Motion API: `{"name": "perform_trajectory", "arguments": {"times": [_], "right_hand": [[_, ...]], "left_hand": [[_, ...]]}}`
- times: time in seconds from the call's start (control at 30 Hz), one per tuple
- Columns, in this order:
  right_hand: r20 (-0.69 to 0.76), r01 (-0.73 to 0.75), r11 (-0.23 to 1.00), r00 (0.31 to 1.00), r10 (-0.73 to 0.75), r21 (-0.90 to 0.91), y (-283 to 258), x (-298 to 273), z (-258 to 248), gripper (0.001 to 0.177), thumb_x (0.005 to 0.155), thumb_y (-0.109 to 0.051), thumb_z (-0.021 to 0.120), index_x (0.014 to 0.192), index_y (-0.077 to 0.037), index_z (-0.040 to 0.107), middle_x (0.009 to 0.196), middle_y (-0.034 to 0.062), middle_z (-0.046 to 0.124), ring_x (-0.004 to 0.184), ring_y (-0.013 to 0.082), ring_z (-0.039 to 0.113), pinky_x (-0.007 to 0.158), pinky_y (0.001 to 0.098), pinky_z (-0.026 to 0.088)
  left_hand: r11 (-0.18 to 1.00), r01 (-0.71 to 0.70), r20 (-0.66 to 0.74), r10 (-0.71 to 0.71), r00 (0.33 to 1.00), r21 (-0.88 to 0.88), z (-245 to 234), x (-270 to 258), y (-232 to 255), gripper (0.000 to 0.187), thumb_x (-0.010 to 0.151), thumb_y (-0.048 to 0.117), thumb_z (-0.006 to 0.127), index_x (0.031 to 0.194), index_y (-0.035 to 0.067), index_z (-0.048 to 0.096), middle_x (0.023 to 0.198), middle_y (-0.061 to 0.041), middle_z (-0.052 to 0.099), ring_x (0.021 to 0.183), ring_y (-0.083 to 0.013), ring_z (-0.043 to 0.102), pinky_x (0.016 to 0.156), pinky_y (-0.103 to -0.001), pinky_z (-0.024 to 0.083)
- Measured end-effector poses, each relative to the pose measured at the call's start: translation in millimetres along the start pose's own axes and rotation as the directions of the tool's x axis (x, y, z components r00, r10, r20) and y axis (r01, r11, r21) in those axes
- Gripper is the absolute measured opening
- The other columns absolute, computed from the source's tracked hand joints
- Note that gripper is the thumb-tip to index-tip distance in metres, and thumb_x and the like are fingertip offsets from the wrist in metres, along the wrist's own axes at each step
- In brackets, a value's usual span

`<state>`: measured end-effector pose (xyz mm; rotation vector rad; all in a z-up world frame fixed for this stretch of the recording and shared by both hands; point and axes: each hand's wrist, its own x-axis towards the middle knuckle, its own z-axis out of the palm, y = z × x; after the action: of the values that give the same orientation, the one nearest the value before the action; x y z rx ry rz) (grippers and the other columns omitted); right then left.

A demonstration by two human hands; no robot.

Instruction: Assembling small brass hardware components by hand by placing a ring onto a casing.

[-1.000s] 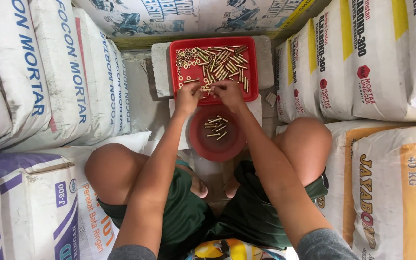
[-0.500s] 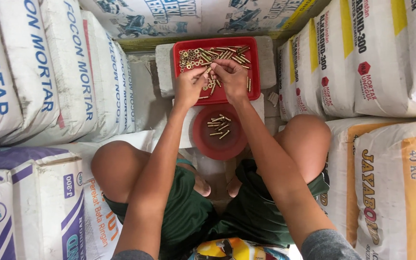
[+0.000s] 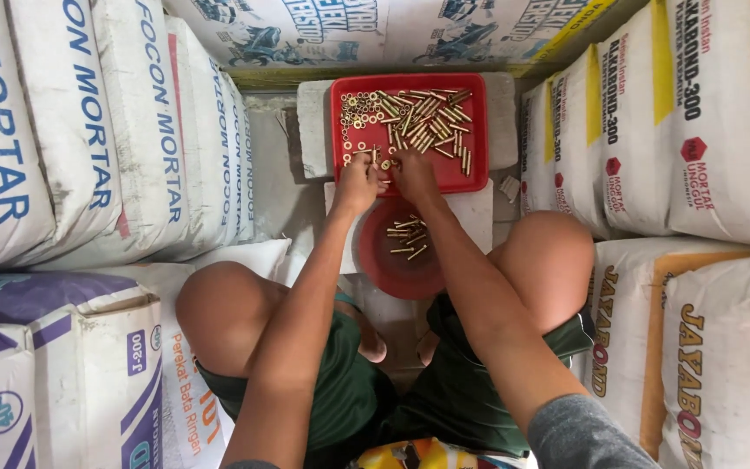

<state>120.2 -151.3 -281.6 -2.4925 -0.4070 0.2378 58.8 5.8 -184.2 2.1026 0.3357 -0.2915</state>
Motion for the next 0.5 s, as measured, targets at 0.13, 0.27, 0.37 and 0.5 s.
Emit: {"name": "perform_trajectory", "arguments": {"times": [0.13, 0.27, 0.37, 0.5], "right_hand": [[0.006, 0.028, 0.998, 1.0, -0.028, -0.051, -6.0, 4.0, 5.3, 0.029, 0.083, -0.005, 0.077, 0.111, -0.005, 0.074, 0.11, 0.0181, 0.068, 0.101, 0.0401, 0.072, 0.085, 0.0495, 0.062], [0.044, 0.046, 0.982, 0.998, -0.038, -0.182, -12.0, 7.1, 7.4, 0.031, 0.083, -0.006, 0.078, 0.113, -0.002, 0.069, 0.111, 0.0202, 0.063, 0.1, 0.0435, 0.07, 0.081, 0.052, 0.062], [0.092, -0.018, 0.979, 0.995, 0.038, -0.205, -21.8, 7.5, 1.6, 0.026, 0.088, -0.009, 0.075, 0.112, -0.004, 0.066, 0.113, 0.0156, 0.06, 0.101, 0.042, 0.07, 0.08, 0.0537, 0.063], [0.124, -0.07, 0.98, 0.988, 0.094, -0.186, -30.9, 11.6, -3.6, 0.025, 0.09, -0.012, 0.075, 0.111, -0.002, 0.065, 0.115, 0.0167, 0.061, 0.103, 0.0441, 0.069, 0.083, 0.0576, 0.061]], "left_hand": [[0.997, 0.054, 0.024, -0.053, 0.998, -0.053, -6.8, -1.1, 13.8, 0.028, 0.102, 0.024, 0.051, 0.118, 0.004, 0.062, 0.104, -0.027, 0.074, 0.108, -0.0444, 0.069, 0.092, -0.056, 0.056], [0.984, 0.118, 0.043, -0.113, 0.993, -0.135, -10.7, 2.7, 11.5, 0.025, 0.101, 0.022, 0.047, 0.116, 0.011, 0.064, 0.101, -0.019, 0.077, 0.106, -0.038, 0.072, 0.09, -0.049, 0.058], [0.981, 0.13, 0.063, -0.122, 0.991, -0.141, -7.0, 3.4, 7.0, 0.024, 0.1, 0.021, 0.047, 0.115, 0.011, 0.063, 0.099, -0.019, 0.077, 0.104, -0.0379, 0.073, 0.087, -0.049, 0.059], [0.977, 0.132, 0.089, -0.119, 0.989, -0.165, -6.2, 5.1, 4.9, 0.024, 0.098, 0.018, 0.046, 0.111, 0.005, 0.062, 0.093, -0.022, 0.077, 0.091, -0.0372, 0.076, 0.077, -0.049, 0.063]]}}
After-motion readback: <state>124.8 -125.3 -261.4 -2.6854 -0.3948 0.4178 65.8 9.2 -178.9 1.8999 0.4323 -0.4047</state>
